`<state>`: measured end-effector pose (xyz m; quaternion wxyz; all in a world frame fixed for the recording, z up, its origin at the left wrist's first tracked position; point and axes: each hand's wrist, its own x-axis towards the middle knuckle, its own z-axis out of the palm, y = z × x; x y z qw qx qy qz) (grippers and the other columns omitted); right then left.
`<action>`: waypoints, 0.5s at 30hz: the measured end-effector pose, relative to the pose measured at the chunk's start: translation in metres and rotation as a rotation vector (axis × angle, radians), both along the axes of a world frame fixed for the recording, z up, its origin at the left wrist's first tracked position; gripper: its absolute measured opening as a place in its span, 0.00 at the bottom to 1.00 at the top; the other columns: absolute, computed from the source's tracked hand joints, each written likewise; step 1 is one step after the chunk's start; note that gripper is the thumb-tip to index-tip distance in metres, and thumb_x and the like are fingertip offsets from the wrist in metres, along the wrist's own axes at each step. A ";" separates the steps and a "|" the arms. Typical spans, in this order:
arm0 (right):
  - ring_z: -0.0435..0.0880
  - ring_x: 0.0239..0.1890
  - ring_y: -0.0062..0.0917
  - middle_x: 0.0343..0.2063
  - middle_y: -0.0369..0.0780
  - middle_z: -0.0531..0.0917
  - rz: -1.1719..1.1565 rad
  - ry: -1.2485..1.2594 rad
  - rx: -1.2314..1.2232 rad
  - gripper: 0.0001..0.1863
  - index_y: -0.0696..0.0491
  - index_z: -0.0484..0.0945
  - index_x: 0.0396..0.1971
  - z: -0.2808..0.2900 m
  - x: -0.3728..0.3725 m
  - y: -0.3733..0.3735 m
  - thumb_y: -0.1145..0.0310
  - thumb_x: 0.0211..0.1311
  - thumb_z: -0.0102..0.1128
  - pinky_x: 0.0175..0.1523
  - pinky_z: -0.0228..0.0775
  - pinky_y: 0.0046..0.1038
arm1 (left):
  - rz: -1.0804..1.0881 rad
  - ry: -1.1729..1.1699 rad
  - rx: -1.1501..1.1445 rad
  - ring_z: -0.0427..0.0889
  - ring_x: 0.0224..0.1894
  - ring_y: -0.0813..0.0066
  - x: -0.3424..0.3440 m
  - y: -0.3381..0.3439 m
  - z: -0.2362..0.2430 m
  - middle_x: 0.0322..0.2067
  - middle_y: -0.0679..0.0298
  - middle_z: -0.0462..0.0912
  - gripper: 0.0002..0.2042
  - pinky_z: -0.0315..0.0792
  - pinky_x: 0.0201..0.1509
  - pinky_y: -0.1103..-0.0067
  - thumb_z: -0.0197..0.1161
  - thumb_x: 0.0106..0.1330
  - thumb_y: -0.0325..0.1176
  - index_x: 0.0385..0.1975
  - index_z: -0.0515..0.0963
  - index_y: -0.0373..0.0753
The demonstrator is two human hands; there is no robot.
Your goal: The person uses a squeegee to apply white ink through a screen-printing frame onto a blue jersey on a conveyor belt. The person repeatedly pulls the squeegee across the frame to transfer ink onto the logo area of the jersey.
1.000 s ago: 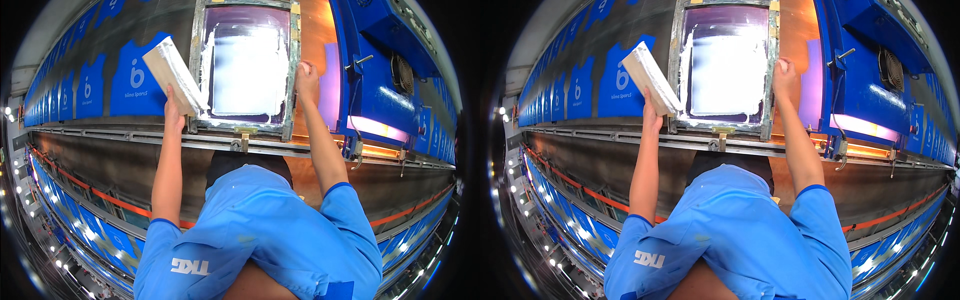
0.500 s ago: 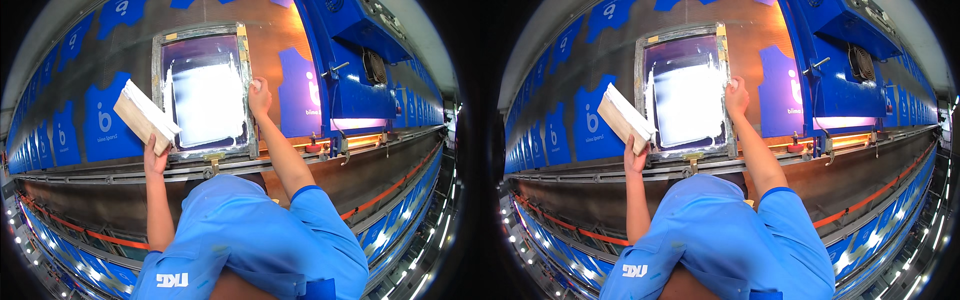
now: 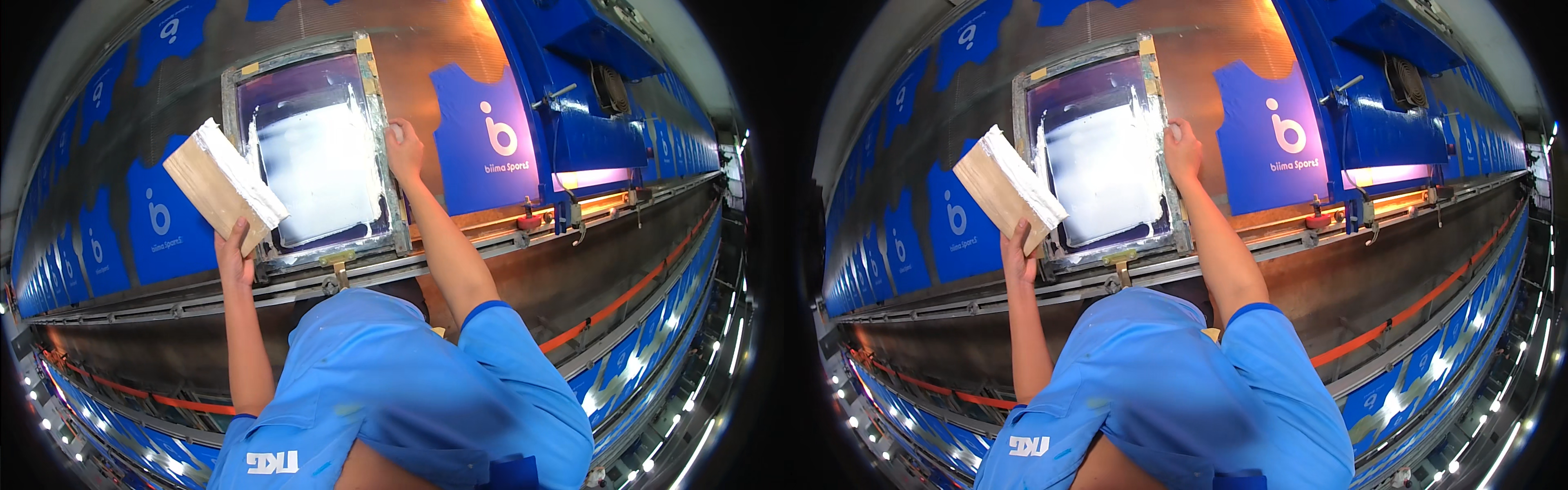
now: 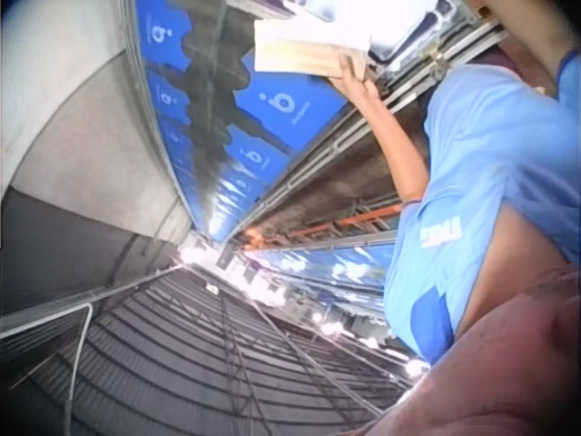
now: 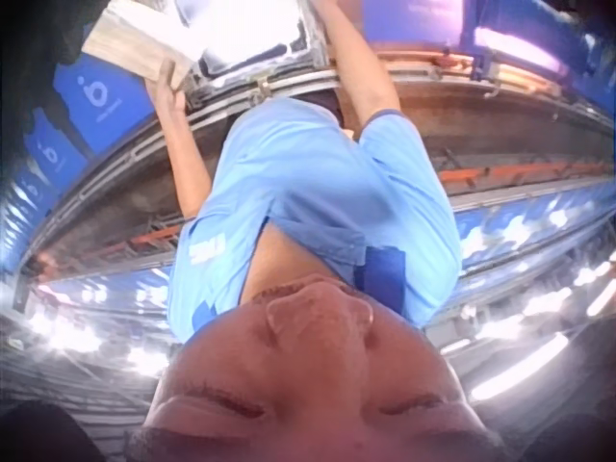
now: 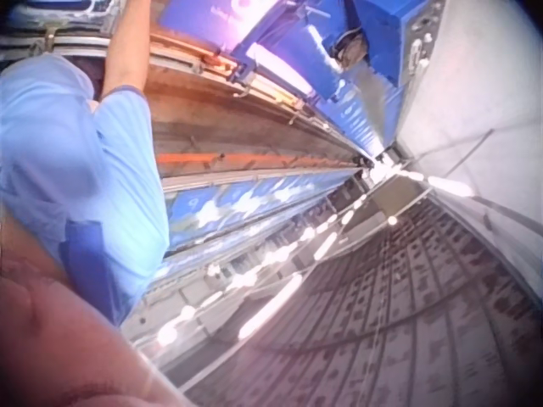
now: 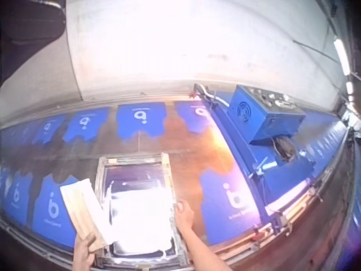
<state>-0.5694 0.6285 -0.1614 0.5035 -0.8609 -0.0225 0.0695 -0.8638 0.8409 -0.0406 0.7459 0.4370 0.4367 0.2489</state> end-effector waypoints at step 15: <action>0.77 0.52 0.38 0.50 0.42 0.81 0.480 -0.363 -0.505 0.22 0.42 0.85 0.52 0.057 0.041 0.000 0.57 0.57 0.73 0.53 0.71 0.39 | -0.815 0.606 1.265 0.83 0.40 0.56 0.140 0.112 0.004 0.34 0.59 0.87 0.13 0.76 0.44 0.64 0.72 0.59 0.36 0.45 0.86 0.48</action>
